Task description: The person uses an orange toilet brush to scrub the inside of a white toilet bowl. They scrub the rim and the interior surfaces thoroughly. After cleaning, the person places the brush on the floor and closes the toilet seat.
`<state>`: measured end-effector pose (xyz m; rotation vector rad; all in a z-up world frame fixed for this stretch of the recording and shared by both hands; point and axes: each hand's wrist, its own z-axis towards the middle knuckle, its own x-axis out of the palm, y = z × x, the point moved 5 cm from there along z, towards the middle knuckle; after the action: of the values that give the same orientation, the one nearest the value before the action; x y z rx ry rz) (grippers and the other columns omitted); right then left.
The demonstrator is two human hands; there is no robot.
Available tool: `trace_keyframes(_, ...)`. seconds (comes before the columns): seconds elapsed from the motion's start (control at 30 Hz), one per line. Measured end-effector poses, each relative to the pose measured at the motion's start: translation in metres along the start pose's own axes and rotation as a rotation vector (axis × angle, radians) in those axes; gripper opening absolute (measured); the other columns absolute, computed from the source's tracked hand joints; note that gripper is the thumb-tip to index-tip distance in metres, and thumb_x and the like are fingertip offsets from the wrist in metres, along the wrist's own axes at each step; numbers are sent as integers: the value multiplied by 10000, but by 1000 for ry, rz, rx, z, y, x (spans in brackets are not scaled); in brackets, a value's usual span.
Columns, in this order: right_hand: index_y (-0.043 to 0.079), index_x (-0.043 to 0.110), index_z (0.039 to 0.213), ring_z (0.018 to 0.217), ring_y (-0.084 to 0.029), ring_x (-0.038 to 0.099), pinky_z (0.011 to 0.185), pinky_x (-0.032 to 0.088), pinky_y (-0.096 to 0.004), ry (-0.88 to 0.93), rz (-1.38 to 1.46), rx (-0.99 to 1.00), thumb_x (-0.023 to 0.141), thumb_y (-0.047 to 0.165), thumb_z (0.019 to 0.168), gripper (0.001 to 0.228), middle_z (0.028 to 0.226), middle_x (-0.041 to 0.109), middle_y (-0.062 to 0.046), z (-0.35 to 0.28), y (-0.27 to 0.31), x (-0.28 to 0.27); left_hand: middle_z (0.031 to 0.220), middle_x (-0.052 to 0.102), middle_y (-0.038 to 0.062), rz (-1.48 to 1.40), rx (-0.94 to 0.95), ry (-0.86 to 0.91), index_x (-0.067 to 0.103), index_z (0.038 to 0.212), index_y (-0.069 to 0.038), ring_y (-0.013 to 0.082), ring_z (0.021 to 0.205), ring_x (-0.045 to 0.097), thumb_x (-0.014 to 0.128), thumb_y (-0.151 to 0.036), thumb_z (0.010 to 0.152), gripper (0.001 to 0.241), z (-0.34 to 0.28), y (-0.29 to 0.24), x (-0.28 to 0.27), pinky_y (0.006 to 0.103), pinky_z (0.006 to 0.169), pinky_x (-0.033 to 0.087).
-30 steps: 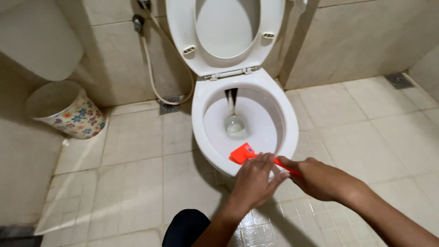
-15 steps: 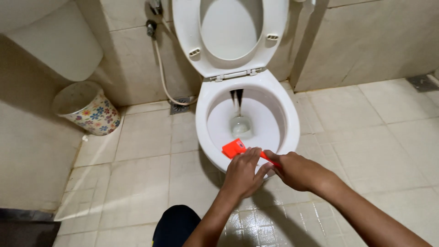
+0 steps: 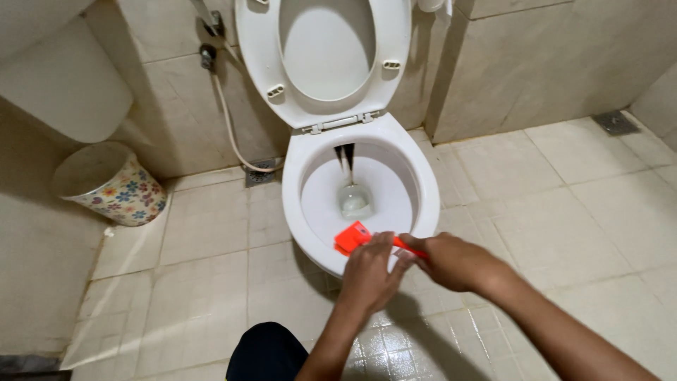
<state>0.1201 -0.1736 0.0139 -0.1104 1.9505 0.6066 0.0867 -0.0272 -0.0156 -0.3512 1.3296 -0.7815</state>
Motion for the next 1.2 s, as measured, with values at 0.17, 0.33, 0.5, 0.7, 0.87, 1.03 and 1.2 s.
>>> trace_keyframes(0.17,359,441,1541,982,-402,718,861,565,-530,62,13,158,402,348,1027,516,1061,740,-206,0,23,10,1077,712,237,41,-23,22,656,1121,27,414,1083,675,447,-525,1038,596,4,11,-6,537,960,500)
trace_keyframes(0.33,247,511,1472,1022,-417,686,883,544,-522,-11,-7,13,474,409,1036,467,1134,705,-218,-3,-1,-8,1292,632,324,38,148,-91,578,1343,104,472,1185,615,504,-501,1078,665,-1,11,21,551,988,466)
trace_keyframes(0.5,323,550,1459,983,-384,726,903,567,-494,105,-75,80,524,362,989,473,1092,764,-175,-16,10,-28,1317,636,296,-53,130,-55,558,1360,106,444,1175,633,484,-495,1046,682,-2,-5,11,520,968,506)
trace_keyframes(0.7,337,403,1563,1009,-388,715,878,571,-516,94,-58,175,436,209,1026,553,1101,730,-208,9,34,11,1150,711,238,15,-117,84,675,1170,30,397,1150,669,436,-498,1046,593,8,16,-14,504,997,500)
trace_keyframes(0.87,272,457,1514,1010,-390,709,869,562,-514,49,-8,111,469,206,1023,496,1104,732,-213,19,9,18,1227,688,266,-2,-41,37,653,1225,59,409,1183,654,460,-492,1055,608,9,25,1,496,1023,491)
trace_keyframes(1.03,312,483,1502,1000,-384,725,893,573,-491,167,-65,142,497,214,1016,496,1120,718,-199,-6,26,-25,1311,644,314,-58,109,-52,619,1297,101,447,1208,633,491,-490,1064,647,5,12,5,509,1018,494)
trace_keyframes(1.2,240,498,1483,979,-414,708,877,565,-514,7,46,36,490,245,1010,473,1063,735,-216,20,7,9,1170,683,289,15,9,-33,634,1242,86,432,1031,669,490,-504,1015,648,11,13,-10,522,903,511)
